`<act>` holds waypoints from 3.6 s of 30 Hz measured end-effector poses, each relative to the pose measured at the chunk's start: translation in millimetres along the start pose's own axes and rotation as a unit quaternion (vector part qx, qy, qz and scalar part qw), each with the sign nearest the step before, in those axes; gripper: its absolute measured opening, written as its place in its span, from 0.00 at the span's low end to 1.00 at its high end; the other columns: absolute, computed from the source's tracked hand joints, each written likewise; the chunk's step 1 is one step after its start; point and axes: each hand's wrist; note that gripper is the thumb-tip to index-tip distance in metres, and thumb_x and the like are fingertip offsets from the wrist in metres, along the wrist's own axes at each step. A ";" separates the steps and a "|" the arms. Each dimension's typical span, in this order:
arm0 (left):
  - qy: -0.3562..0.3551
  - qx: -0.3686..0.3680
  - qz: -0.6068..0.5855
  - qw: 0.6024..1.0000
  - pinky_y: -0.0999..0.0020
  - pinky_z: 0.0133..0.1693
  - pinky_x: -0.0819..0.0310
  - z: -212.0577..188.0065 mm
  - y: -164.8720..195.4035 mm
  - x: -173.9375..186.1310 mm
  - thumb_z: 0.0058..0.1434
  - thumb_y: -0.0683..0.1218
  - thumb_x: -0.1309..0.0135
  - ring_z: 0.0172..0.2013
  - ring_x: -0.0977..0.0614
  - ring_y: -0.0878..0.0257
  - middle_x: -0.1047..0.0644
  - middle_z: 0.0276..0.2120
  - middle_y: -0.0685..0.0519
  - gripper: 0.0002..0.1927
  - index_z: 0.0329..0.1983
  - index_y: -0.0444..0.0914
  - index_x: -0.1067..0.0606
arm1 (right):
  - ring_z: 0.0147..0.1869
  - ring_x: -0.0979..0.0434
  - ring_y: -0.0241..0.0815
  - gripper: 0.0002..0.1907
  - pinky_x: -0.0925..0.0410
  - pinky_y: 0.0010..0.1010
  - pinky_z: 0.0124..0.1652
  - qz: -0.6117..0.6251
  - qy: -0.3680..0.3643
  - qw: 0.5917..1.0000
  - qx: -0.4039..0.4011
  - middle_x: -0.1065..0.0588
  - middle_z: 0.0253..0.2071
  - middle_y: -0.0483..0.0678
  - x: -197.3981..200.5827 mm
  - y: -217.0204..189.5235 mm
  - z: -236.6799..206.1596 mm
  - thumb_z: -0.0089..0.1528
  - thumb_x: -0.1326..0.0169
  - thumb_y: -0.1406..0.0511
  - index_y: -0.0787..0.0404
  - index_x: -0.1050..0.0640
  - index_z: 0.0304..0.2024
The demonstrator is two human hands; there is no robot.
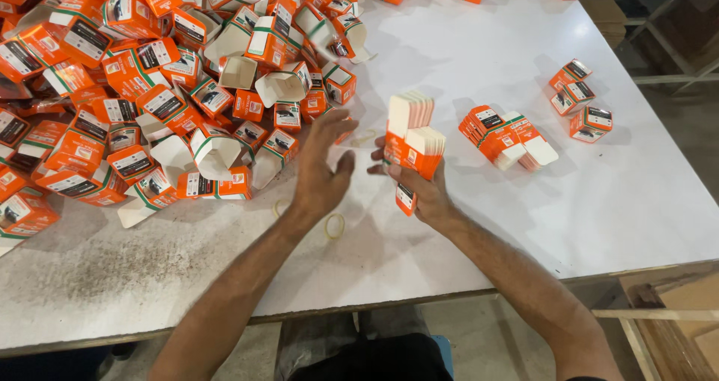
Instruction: The person folds flat orange-and-white paper carton blanks into open boxes at a workbench. They pick up a folded blank, press and crease the sides by hand to shape the box, and place the finished box on the table with a growing pile of completed boxes.
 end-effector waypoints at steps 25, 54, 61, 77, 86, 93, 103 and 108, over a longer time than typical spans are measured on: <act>-0.064 0.150 -0.124 0.979 0.68 0.51 0.27 -33.2 -10.3 -24.2 0.77 0.53 0.53 0.44 0.22 0.65 0.21 0.44 0.51 0.19 0.54 0.33 0.25 | 0.55 0.20 0.41 0.25 0.24 0.36 0.55 -0.067 0.015 0.997 -0.038 0.22 0.52 0.52 -6.2 -6.2 -1.4 0.60 0.36 0.69 0.68 0.27 0.58; -0.023 0.094 -0.228 0.969 0.64 0.57 0.25 -26.9 1.3 -22.3 0.71 0.47 0.44 0.57 0.24 0.62 0.28 0.59 0.45 0.12 0.46 0.32 0.27 | 0.49 0.21 0.43 0.27 0.25 0.37 0.46 -0.149 0.076 0.985 -0.047 0.22 0.49 0.56 -8.9 -2.0 -6.9 0.62 0.34 0.66 0.71 0.27 0.60; 0.072 0.051 -0.129 0.988 0.62 0.67 0.32 -1.3 -16.3 6.9 0.68 0.38 0.41 0.68 0.32 0.57 0.36 0.65 0.43 0.15 0.55 0.32 0.29 | 0.67 0.28 0.45 0.36 0.29 0.39 0.66 -0.336 0.045 0.911 0.236 0.31 0.63 0.50 -14.5 -11.2 -3.6 0.63 0.33 0.65 0.67 0.36 0.68; -0.029 -0.023 -0.051 0.998 0.63 0.45 0.24 -10.7 3.1 -6.5 0.62 0.31 0.41 0.46 0.20 0.59 0.22 0.44 0.51 0.12 0.39 0.36 0.31 | 0.62 0.24 0.48 0.35 0.29 0.50 0.61 0.144 -0.054 0.974 -0.168 0.26 0.56 0.54 7.0 6.9 0.9 0.57 0.37 0.60 0.65 0.33 0.63; -0.071 0.097 -0.216 0.969 0.66 0.50 0.28 -13.8 14.2 -8.4 0.77 0.44 0.57 0.47 0.24 0.63 0.24 0.48 0.50 0.14 0.62 0.36 0.40 | 0.61 0.23 0.48 0.35 0.30 0.47 0.62 0.131 -0.013 0.980 -0.152 0.25 0.57 0.54 6.0 -4.1 2.5 0.58 0.38 0.63 0.67 0.33 0.65; -0.008 0.048 -0.115 0.992 0.66 0.51 0.32 -20.7 4.8 -17.3 0.77 0.53 0.52 0.47 0.27 0.65 0.26 0.48 0.50 0.20 0.56 0.31 0.31 | 0.53 0.21 0.42 0.27 0.26 0.38 0.50 -0.017 0.036 0.998 -0.047 0.23 0.51 0.53 -1.1 1.5 -6.2 0.62 0.39 0.68 0.70 0.30 0.62; 0.092 0.326 -0.458 0.822 0.68 0.49 0.26 -25.4 -17.9 -29.9 0.63 0.41 0.47 0.48 0.22 0.66 0.23 0.48 0.52 0.14 0.51 0.38 0.32 | 0.61 0.24 0.39 0.35 0.26 0.34 0.58 -0.360 0.004 0.919 0.162 0.27 0.59 0.50 -17.7 -1.7 -14.2 0.60 0.35 0.66 0.66 0.36 0.65; 0.080 0.263 -0.413 0.868 0.63 0.50 0.24 -13.5 -0.8 -24.4 0.67 0.39 0.46 0.50 0.21 0.62 0.23 0.50 0.47 0.16 0.56 0.37 0.32 | 0.62 0.25 0.42 0.34 0.28 0.37 0.60 -0.140 0.016 0.988 0.058 0.27 0.59 0.52 -16.0 4.2 -9.3 0.61 0.37 0.68 0.69 0.35 0.66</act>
Point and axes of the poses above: each hand's wrist, its own z-axis towards the middle knuckle, its own x-axis out of the back of the hand, y = z × x
